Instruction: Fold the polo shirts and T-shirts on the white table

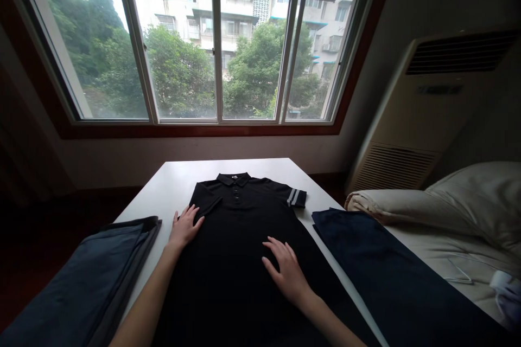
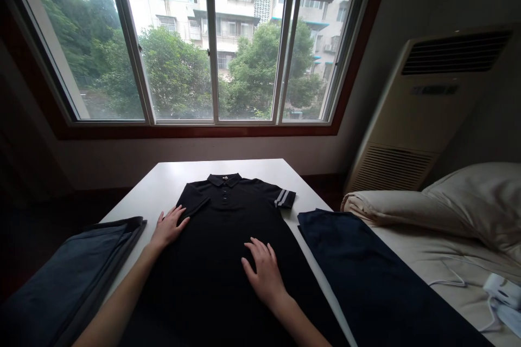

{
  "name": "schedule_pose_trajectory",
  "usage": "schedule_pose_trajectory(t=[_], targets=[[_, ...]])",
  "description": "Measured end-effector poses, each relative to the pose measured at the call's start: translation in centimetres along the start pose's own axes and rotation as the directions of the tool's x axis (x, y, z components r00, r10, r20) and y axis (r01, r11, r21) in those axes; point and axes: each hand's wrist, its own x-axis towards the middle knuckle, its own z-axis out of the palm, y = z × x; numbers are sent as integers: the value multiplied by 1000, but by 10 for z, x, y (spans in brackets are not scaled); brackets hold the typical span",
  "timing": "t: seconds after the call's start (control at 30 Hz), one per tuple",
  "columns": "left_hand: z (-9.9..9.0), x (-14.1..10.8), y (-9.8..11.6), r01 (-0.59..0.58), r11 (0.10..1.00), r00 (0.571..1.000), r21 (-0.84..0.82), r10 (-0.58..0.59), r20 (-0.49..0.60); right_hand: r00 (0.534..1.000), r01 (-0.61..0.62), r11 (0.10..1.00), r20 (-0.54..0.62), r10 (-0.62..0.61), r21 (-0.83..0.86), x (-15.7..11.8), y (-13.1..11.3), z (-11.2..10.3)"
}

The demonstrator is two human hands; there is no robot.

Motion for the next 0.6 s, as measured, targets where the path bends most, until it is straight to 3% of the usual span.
schedule_pose_trajectory(t=[0.07,0.17,0.33,0.5,0.6], targets=[[1,-2,-3,0,1000,1000,-18,0,-23,995,0,992,-99,13,126,17,14,-7],[1,-3,-8,-2,998,999,-67,-1,-44,967,-24,981,-243,71,194,64,40,-32],[-2,-1,-10,13,985,998,-171,-22,-54,872,-388,919,-296,389,66,153,94,-75],[-5,-1,-9,24,977,998,-212,-38,-59,759,-585,810,-368,537,-24,189,134,-77],[-5,0,-9,29,974,997,-223,-43,-60,757,-556,830,-442,481,-49,200,142,-70]])
